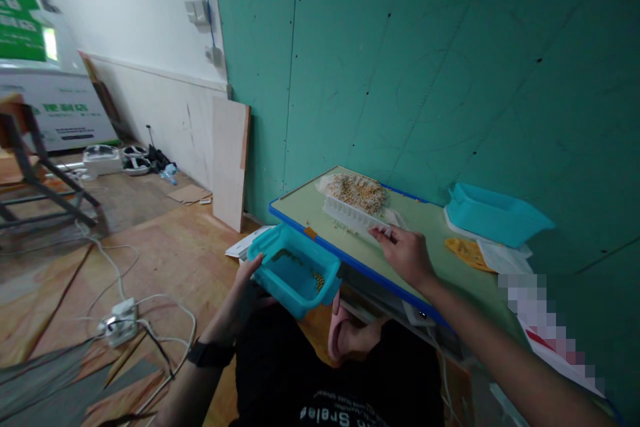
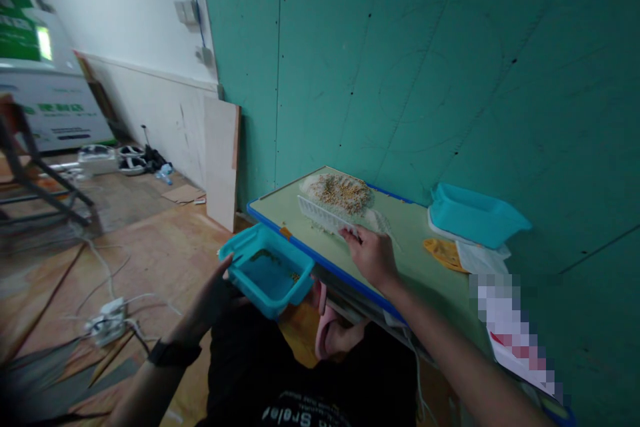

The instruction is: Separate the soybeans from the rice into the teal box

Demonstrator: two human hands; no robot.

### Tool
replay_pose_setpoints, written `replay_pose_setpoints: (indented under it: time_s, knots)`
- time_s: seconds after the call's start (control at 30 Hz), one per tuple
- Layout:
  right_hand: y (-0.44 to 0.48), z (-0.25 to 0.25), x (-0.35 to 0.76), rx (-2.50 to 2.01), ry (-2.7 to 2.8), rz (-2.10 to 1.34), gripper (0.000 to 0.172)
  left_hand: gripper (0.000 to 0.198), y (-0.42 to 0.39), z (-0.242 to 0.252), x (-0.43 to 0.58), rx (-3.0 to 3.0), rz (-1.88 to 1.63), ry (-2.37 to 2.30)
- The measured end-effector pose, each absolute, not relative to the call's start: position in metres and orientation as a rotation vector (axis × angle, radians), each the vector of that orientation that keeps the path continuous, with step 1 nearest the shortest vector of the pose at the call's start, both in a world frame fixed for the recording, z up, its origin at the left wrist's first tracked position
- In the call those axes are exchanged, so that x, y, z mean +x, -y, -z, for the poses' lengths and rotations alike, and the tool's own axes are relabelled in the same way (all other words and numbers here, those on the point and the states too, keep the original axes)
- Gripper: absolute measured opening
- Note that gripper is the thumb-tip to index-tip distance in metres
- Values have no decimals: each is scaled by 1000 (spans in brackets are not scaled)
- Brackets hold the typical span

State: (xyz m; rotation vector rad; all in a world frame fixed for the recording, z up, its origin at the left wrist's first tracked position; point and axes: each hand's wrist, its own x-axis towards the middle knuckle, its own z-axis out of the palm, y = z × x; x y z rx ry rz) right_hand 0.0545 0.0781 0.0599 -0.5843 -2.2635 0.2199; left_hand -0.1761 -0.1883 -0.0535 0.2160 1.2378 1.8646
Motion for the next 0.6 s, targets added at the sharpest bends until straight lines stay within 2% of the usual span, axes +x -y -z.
replay_pose_setpoints:
  time_s: [0.27, 0.5, 0.6]
  knots:
    - [-62, -72, -4, -558, 2369, -288, 27, 86, 199, 52, -192, 193, -1798, -1251]
    - [-45, -75, 35, -494, 2325, -543, 33, 77, 203, 44, -178, 232, -1749, -1167]
    - [-61, -77, 57, -555, 2238, -550, 33, 80, 200, 41, -166, 247, -1769, -1166]
